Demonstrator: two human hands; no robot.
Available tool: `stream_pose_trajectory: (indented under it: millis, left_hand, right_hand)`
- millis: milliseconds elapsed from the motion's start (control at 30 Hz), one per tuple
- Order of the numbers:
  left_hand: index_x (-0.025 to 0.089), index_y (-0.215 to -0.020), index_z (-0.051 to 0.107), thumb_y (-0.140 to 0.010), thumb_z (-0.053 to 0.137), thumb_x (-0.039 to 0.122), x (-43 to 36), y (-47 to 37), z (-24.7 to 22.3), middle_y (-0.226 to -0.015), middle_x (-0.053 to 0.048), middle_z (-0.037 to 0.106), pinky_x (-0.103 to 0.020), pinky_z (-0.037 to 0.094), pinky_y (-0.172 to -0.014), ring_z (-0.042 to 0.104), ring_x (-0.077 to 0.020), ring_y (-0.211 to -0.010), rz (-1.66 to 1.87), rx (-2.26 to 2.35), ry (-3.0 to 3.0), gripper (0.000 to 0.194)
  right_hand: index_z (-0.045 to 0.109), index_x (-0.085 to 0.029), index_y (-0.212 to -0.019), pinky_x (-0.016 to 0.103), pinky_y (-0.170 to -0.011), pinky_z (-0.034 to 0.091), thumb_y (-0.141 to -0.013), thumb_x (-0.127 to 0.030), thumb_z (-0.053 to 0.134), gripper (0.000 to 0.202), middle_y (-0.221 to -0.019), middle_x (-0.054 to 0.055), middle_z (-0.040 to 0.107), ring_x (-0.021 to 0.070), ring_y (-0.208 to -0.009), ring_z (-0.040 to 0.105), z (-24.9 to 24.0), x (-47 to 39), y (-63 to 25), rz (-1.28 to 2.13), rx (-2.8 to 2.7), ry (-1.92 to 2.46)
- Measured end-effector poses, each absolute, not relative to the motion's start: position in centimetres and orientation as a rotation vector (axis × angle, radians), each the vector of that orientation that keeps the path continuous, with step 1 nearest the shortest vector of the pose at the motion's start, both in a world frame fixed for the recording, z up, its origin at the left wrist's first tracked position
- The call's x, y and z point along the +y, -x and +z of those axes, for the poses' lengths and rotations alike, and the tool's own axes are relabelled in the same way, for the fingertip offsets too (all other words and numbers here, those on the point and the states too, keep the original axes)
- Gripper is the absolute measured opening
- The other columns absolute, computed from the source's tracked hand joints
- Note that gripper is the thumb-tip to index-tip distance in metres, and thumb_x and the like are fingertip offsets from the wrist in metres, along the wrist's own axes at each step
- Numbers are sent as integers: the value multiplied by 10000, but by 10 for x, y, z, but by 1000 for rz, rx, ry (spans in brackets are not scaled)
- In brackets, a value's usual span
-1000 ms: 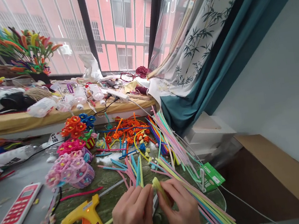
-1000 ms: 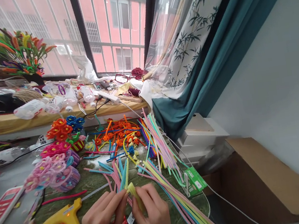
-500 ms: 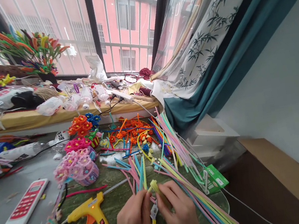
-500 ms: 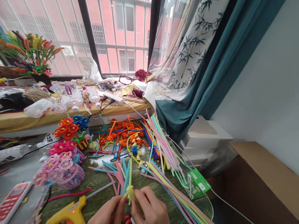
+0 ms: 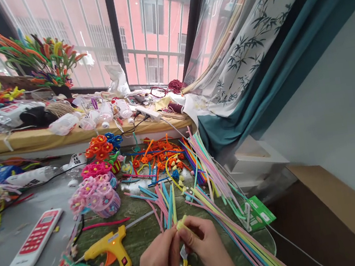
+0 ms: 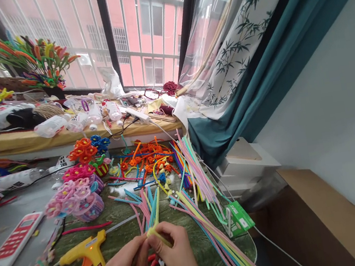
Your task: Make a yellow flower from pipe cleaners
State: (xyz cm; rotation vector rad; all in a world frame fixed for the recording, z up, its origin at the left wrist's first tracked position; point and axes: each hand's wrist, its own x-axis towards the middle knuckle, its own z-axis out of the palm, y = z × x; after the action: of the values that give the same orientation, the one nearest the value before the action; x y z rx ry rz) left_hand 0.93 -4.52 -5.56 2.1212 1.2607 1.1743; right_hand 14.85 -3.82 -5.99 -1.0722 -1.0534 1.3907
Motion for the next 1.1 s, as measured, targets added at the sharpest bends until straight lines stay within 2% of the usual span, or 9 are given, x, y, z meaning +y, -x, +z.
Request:
stream_pose_trajectory:
  millis: [133,300,433,533,600,667,767,900,1100]
  left_hand:
    - [218,-827,604,-978,481,183,-44,-8,-57,-655,23,655,-180,462,-560,631,-121,-549,1235,1283,-2210,199]
    - [213,-849,621,-1004,453,232,-45,-10,-66,-653,21,649,-211,442,-554,601,-124,-538,1277,1390,-2134,229]
    - [212,-836,626,-1011,444,260,-46,-12,-71,-675,8,670,-216,450,-571,617,-129,-559,1296,1395,-2099,257]
    - [213,-850,634,-1011,446,271,-46,-13,-71,-680,10,670,-216,451,-579,617,-128,-560,1322,1401,-2074,254]
    - [213,-852,632,-1009,452,269,-47,-13,-70,-668,19,656,-213,447,-579,610,-122,-550,1325,1403,-2063,246]
    - [212,-846,629,-1007,457,262,-47,-12,-69,-640,30,631,-214,430,-556,588,-118,-522,1300,1421,-2067,241]
    - [209,-847,628,-1004,457,250,-47,-10,-68,-615,40,606,-219,415,-541,569,-118,-502,1258,1441,-2087,235]
    - [213,-810,607,-1005,451,242,-47,-10,-65,-615,37,604,-214,424,-550,599,-121,-526,1246,1433,-2140,251]
    - [222,-775,601,-1006,429,248,-47,-8,-62,-593,25,617,-213,438,-523,617,-132,-514,1224,1463,-2212,290]
  right_hand:
    - [721,-129,-679,168,-435,289,-714,-603,796,482,-548,-33,502,63,-480,360,-65,-34,-145,1499,-923,972]
    - [733,-132,-675,185,-582,415,-706,-564,825,443,-619,-1,569,105,-607,496,-68,-34,-141,1497,-802,945]
    - [711,-132,-621,178,-531,386,-720,-607,790,492,-589,-11,528,95,-566,458,-63,-34,-137,1458,-759,973]
    - [706,-142,-604,184,-493,380,-789,-594,732,489,-546,-21,509,91,-516,437,-61,-33,-137,1359,-886,1038]
    - [742,-156,-692,205,-523,431,-843,-561,692,436,-598,2,588,120,-553,518,-62,-33,-139,1224,-1031,1112]
    - [767,-177,-850,237,-633,505,-866,-510,693,341,-758,42,696,174,-705,639,-64,-35,-143,1010,-1191,1179]
    - [743,-208,-1013,281,-784,544,-913,-439,663,263,-956,72,739,219,-902,691,-68,-40,-146,584,-1426,1235]
    - [709,-195,-1051,315,-786,560,-1008,-381,521,268,-965,87,734,218,-884,695,-69,-42,-146,103,-1625,1269]
    - [683,-144,-1019,323,-768,556,-1041,-297,466,266,-901,90,751,211,-819,705,-63,-39,-143,-222,-1727,1210]
